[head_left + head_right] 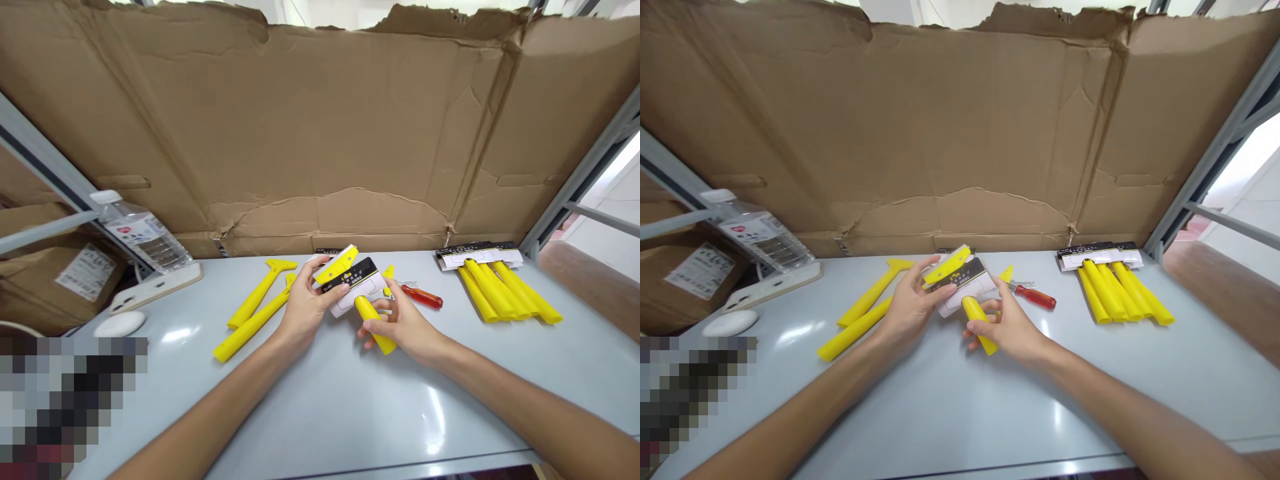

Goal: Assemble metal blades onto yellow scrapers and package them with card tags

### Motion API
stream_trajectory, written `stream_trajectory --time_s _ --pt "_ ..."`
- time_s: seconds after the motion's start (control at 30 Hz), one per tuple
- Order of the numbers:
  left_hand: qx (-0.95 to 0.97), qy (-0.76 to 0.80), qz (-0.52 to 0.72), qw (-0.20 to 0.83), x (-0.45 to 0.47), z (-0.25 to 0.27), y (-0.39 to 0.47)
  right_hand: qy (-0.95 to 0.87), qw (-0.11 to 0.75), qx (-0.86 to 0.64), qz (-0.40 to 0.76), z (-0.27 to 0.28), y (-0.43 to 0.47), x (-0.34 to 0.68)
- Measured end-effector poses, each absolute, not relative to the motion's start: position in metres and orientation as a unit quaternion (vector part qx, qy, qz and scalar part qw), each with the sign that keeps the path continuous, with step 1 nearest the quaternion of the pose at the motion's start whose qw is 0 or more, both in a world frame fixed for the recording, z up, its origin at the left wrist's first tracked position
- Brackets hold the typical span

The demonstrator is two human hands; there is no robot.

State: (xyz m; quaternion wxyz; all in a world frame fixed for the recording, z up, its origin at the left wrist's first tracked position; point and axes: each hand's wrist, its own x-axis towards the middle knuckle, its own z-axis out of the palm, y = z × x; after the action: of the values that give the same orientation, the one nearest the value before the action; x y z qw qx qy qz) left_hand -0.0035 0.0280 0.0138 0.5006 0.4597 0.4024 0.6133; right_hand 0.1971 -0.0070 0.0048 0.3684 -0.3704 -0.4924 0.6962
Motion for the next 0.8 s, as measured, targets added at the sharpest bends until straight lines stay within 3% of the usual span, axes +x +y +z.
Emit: stream_trajectory --time_s 0.3,0.8 --pt "0.511 0.420 0.520 0.540 -0.003 0.011 0.026 -0.506 0.398 -0.420 0.640 0.002 -0.006 0.197" --pt "0.401 0.470 0.657 0.432 -0.012 0.016 0.040 -0.520 0.344 -0.425 0.657 0.004 -0.011 0.198"
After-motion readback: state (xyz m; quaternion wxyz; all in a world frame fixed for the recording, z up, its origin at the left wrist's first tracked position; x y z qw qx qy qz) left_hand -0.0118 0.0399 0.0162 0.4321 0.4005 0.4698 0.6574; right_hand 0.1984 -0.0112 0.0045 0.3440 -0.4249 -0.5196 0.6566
